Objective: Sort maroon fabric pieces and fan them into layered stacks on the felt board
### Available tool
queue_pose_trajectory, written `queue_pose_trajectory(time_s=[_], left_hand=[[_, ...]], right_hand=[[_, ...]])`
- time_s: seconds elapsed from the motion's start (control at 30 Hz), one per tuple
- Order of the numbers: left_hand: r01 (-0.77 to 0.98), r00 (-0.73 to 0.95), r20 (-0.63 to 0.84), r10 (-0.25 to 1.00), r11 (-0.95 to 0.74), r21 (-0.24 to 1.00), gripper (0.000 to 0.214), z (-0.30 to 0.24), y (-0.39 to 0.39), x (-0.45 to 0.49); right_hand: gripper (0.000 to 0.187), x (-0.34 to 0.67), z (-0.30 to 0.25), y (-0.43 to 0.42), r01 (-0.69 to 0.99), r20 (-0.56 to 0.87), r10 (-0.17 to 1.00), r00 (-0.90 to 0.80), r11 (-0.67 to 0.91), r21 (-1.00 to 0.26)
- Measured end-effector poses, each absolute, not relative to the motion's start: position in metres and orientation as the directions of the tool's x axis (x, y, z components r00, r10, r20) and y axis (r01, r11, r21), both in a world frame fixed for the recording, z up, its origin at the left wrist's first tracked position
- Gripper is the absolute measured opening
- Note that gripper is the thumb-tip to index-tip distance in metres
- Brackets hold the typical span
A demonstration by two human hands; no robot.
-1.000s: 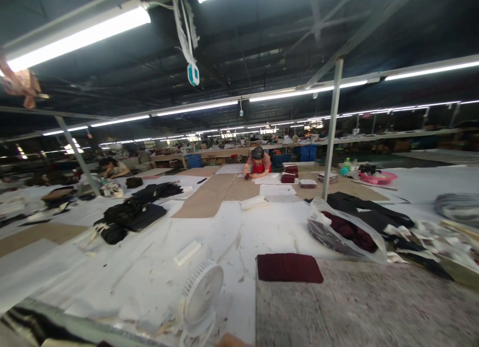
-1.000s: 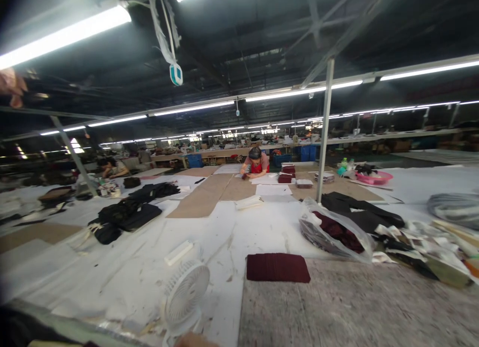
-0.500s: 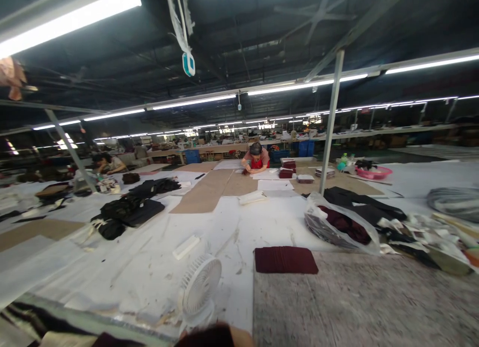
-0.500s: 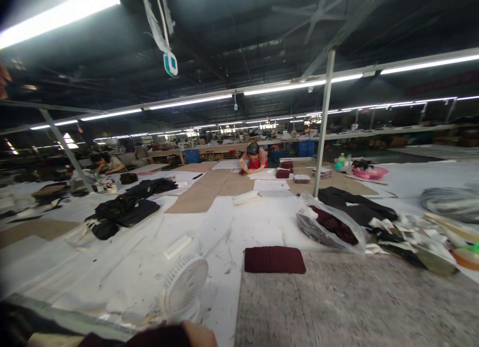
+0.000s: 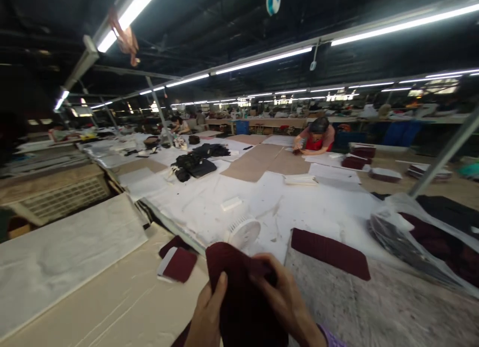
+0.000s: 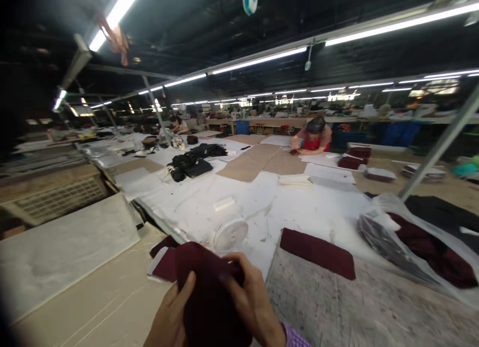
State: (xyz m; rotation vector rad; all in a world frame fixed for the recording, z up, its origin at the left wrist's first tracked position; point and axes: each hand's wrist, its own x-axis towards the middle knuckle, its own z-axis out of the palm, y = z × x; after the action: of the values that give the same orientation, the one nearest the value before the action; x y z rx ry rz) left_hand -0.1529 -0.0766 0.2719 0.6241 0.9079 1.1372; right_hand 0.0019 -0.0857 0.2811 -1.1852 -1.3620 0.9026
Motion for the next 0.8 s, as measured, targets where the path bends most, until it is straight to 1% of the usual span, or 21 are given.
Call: queue_pose_trajectory(time_s=[0.03,0.1,0.17,0.23,0.3,0.37,0.43,0.47,0.53,0.6,0.67,0.73,0.8], left_hand=[[-0.521,0.156,-0.328,0.932,0.36,0.774,0.047,0.275,-0.076,-0.154],[-0.583,0.193,-0.38,0.905,0.417,0.698,0.043,0.279,-0.076,-0.158],[-0.638,0.213,-0.376,0.902,0.419,0.646,0.037,0.28,-0.078,-0.163],[-0.672,0.209,-0.348,0.914,0.393,0.628,0.033,0.276,-0.081,-0.165],[-0.69,0.206,-0.329,0.922,0.375,0.619,0.034,0.272,-0.082,-0.164],[-0.701,0.197,-0.35,0.916,0.381,0.603,0.036,0.271,-0.081,-0.163],[-0.711,0.186,-0.388,0.903,0.396,0.582,0.036,0.274,-0.079,-0.163],[-0.716,0.177,-0.4,0.899,0.396,0.574,0.037,0.277,-0.078,-0.164],[-0.728,0.165,-0.402,0.901,0.386,0.566,0.037,0.283,-0.077,-0.168],[-0.741,0.165,-0.391,0.906,0.375,0.557,0.035,0.287,-0.077,-0.174],[-0.751,0.172,-0.383,0.908,0.372,0.546,0.031,0.289,-0.078,-0.18],[-0.752,0.166,-0.391,0.905,0.373,0.543,0.027,0.29,-0.08,-0.185],[-0.747,0.146,-0.402,0.904,0.367,0.554,0.026,0.29,-0.081,-0.187]], right_hand=[[0.021,0.003,0.281,-0.082,0.145,0.199,0.978,0.063,0.188,-0.971],[0.026,0.002,0.28,-0.075,0.118,0.19,0.981,0.047,0.184,-0.976],[0.03,0.0,0.278,-0.07,0.1,0.199,0.979,0.046,0.194,-0.976],[0.036,-0.005,0.276,-0.067,0.089,0.203,0.977,0.064,0.197,-0.976],[0.047,-0.012,0.275,-0.066,0.067,0.206,0.972,0.114,0.2,-0.978],[0.064,-0.017,0.274,-0.066,0.013,0.205,0.967,0.151,0.206,-0.979],[0.076,-0.019,0.273,-0.068,-0.072,0.196,0.973,0.122,0.206,-0.976],[0.076,-0.019,0.273,-0.069,-0.112,0.194,0.978,0.082,0.202,-0.973],[0.066,-0.016,0.274,-0.07,-0.151,0.202,0.979,-0.006,0.199,-0.968],[0.05,-0.011,0.278,-0.069,-0.136,0.203,0.976,-0.074,0.191,-0.972],[0.04,-0.007,0.284,-0.066,-0.097,0.189,0.974,-0.122,0.178,-0.979],[0.037,-0.006,0.292,-0.063,-0.072,0.163,0.974,-0.158,0.154,-0.986],[0.039,-0.006,0.298,-0.061,-0.072,0.133,0.976,-0.173,0.122,-0.99]])
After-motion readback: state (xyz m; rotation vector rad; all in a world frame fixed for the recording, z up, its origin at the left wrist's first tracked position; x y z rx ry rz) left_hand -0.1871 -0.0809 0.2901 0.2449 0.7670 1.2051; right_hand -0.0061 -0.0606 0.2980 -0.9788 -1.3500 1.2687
